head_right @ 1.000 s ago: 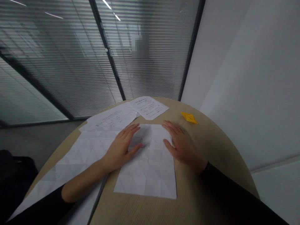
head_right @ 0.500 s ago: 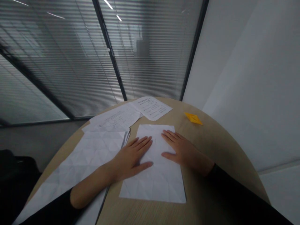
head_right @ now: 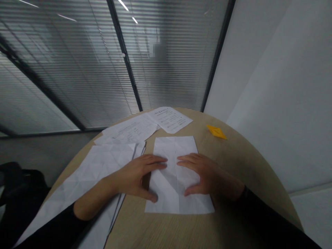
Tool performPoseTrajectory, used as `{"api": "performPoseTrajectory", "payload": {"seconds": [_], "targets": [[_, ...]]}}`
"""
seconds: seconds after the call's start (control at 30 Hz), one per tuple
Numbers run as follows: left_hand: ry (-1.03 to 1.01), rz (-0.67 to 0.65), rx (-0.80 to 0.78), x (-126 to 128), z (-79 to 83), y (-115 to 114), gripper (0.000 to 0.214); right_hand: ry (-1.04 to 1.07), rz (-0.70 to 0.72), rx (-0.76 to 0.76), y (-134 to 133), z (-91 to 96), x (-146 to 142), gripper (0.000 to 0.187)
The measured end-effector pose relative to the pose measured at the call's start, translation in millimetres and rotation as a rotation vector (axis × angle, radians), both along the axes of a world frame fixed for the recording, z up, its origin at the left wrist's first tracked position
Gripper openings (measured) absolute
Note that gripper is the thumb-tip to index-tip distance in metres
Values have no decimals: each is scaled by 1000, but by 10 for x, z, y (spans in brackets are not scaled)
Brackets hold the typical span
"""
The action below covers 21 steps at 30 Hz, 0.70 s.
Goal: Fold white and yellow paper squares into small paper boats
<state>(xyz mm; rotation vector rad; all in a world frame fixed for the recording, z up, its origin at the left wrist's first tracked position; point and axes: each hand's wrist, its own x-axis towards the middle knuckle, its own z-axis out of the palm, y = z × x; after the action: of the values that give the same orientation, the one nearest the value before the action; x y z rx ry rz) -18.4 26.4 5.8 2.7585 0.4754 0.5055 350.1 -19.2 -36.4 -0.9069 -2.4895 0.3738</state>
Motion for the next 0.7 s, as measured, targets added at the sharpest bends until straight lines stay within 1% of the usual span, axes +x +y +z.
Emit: {"api": "performPoseTrajectory", "payload": {"seconds": [0.07,0.2,0.27,0.37,0.47,0.53,0.57,0.7], "targets": [[8,43,23,-3,-6,23,91,-16,40,-32,11,8,22,114],[-8,119,63,-21,-21,59,56,-31,88,-62,42,74,92,127],[-29,138,72,-25,-42,71,43,-43,96,-63,25,116,120,133],[-31,169,94,-28,-76,91,33,-71,76,-85,-25,169,141,134],[-15,168,146,-33,-74,98,28,-90,45,-111,-71,201,136,125],[-28,127,167,-29,-45,83,29,-91,29,-101,-95,221,122,115],[-40,87,164,-21,-28,68,35,-88,17,-92,-106,233,113,111],[-105,-102,75,43,0,-12,83,-74,-17,-48,-137,283,83,92]]}}
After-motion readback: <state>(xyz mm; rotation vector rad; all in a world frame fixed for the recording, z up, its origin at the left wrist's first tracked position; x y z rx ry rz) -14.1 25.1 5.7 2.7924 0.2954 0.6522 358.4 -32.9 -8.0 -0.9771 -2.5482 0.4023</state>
